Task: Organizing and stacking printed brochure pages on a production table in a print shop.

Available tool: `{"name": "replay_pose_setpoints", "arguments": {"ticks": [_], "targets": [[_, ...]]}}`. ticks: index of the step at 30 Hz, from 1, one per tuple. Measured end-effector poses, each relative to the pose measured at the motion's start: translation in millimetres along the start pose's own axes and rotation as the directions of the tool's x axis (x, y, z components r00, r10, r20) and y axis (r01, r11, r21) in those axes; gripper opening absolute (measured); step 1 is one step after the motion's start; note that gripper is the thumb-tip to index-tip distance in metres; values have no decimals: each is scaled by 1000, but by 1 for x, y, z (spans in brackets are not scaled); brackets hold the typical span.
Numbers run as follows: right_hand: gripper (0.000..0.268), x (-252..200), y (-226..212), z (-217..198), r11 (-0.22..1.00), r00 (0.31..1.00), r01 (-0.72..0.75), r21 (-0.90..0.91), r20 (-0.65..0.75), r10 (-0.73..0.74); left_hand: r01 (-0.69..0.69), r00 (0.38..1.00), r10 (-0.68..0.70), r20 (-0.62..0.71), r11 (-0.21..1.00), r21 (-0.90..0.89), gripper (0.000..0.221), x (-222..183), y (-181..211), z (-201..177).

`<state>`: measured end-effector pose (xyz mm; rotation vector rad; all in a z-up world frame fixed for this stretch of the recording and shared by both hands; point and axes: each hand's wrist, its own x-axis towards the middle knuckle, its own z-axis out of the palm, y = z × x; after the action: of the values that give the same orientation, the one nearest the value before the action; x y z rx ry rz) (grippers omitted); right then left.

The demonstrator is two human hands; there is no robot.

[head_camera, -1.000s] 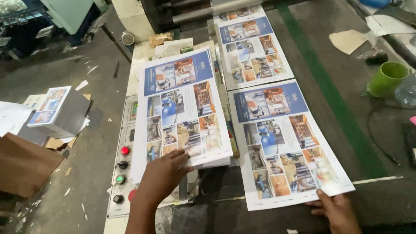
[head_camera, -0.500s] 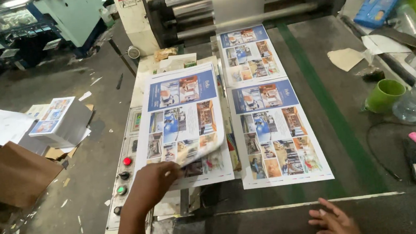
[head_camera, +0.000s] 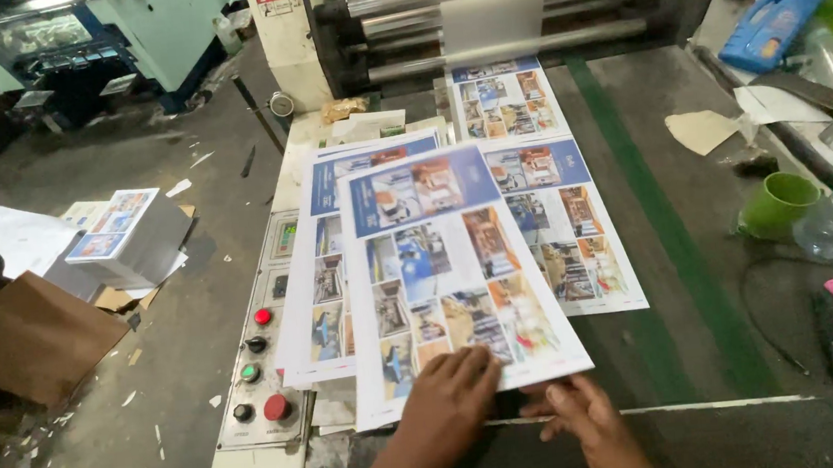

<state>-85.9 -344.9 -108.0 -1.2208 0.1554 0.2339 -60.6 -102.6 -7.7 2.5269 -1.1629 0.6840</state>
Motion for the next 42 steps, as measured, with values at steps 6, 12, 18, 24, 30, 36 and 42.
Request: {"name": "replay_pose_setpoints", "arguments": {"ticks": [6,12,18,24,30,36,42], "targets": [[41,-1,12,-53,997,961,42,72,-277,-20,10,999,-4,39,988,-154,51,1,-17,5],[47,-15,67,-171,992,890,64,112,-457,-6,373,893,-365,262,928,22,56,-14,-79,-17],[58,-38,123,-272,992,892,-36,125,-443,88,443,808,-468,358,883,154,73,-26,-100,-34],[64,-48,177,-326,959,831,-282,38,-490,263,450,831,-466,303,884,126,40,-32,-107,-47],[62,-58,178,-305,935,822,-356,3,-474,314,499,794,-542,275,840,214,20,-27,-102,-48],[56,-42,148,-238,982,835,-185,-44,-534,133,391,886,-390,250,919,49,29,-31,-94,-52],[44,1,68,-175,987,820,-158,-12,-558,125,479,852,-467,237,878,8,28,-29,-95,-62]]}}
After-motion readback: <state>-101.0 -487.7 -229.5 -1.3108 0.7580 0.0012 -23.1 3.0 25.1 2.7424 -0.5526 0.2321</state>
